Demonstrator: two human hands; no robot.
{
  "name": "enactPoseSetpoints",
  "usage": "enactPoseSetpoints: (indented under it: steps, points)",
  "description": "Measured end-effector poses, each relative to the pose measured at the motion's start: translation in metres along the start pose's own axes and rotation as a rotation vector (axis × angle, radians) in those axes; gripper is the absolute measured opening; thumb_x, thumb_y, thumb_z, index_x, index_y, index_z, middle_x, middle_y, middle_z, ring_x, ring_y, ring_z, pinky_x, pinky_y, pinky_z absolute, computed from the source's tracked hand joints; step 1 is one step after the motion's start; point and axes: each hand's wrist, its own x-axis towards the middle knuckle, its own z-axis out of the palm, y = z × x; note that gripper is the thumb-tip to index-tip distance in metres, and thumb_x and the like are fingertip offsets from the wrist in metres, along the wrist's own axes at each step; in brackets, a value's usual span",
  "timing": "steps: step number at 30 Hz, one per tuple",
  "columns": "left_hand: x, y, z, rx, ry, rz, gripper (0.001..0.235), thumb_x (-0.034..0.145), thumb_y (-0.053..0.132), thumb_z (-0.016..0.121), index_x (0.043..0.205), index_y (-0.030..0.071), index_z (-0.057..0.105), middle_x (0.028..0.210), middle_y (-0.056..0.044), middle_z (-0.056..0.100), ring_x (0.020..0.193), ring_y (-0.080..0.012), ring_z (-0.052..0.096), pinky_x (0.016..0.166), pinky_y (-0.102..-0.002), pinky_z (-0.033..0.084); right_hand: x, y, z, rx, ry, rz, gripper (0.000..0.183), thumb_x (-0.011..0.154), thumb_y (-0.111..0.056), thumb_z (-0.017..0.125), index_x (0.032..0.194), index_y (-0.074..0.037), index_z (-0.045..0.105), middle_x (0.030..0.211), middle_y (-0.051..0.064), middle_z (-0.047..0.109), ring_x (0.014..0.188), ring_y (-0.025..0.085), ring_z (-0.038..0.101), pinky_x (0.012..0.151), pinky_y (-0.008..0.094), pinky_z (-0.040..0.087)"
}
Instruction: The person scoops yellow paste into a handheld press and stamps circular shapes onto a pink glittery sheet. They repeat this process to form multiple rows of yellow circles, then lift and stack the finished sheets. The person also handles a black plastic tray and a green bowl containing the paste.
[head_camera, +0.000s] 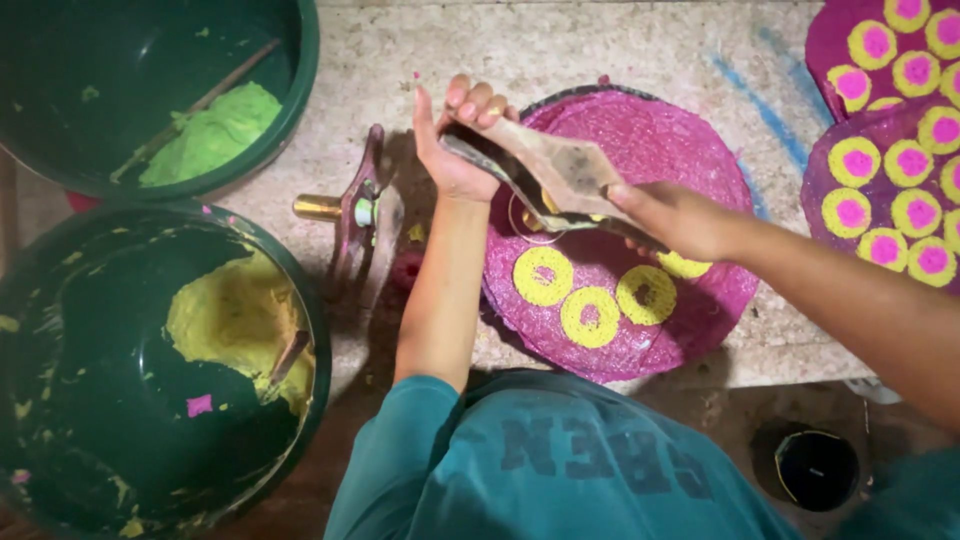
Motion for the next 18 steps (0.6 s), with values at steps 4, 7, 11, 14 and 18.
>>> enactPoseSetpoints:
  steps: [4,7,11,14,18]
  points:
    - [-0.010,-0.002,-0.011,-0.033,0.053,0.012,0.039,0.106,0.053,0.048,0.092,0.017,0.053,0.084,0.004,0.051,0.085,-0.0136,0.053,0.095,-0.038,0.051,-0.001,-0.004,0.007,-0.028,-0.011,0.047,0.087,0.092,-0.074,0.024,0.106,-0.002,0.072,0.078,0.012,0.072,0.070,0.022,0.072,0.066,0.039,0.060]
    - [-0.013,-0.016,-0.021,-0.071,0.102,0.029,0.035,0.105,0.049,0.049,0.090,0.017,0.053,0.082,0.004,0.050,0.083,-0.0136,0.051,0.094,-0.038,0.052,-0.007,-0.004,-0.001,-0.076,0.011,0.035,0.086,0.094,-0.072,0.024,0.106,-0.002,0.071,0.076,0.013,0.072,0.069,0.022,0.072,0.067,0.039,0.060]
    - [0.000,-0.026,-0.029,-0.060,0.105,0.024,0.030,0.103,0.044,0.049,0.087,0.018,0.052,0.079,0.005,0.047,0.079,-0.0124,0.049,0.090,-0.038,0.053,-0.012,-0.009,-0.010,-0.153,0.098,0.060,0.078,0.096,-0.066,0.029,0.110,-0.001,0.070,0.074,0.012,0.068,0.066,0.026,0.068,0.066,0.043,0.056]
    - [0.015,-0.018,-0.029,-0.014,0.065,0.016,0.034,0.102,0.049,0.049,0.085,0.019,0.050,0.075,0.006,0.045,0.074,-0.0122,0.048,0.085,-0.037,0.052,-0.009,-0.016,-0.004,-0.209,0.241,-0.050,0.070,0.101,-0.060,0.032,0.121,-0.004,0.069,0.068,0.011,0.069,0.067,0.020,0.069,0.067,0.041,0.054]
    - [0.021,0.005,-0.020,0.122,0.089,0.018,0.039,0.100,0.054,0.048,0.082,0.019,0.048,0.070,0.007,0.043,0.069,-0.0120,0.046,0.080,-0.036,0.050,0.003,-0.022,0.013,-0.097,0.243,-0.063,0.066,0.102,-0.057,0.035,0.124,-0.003,0.066,0.067,0.010,0.064,0.059,0.021,0.066,0.059,0.039,0.057]
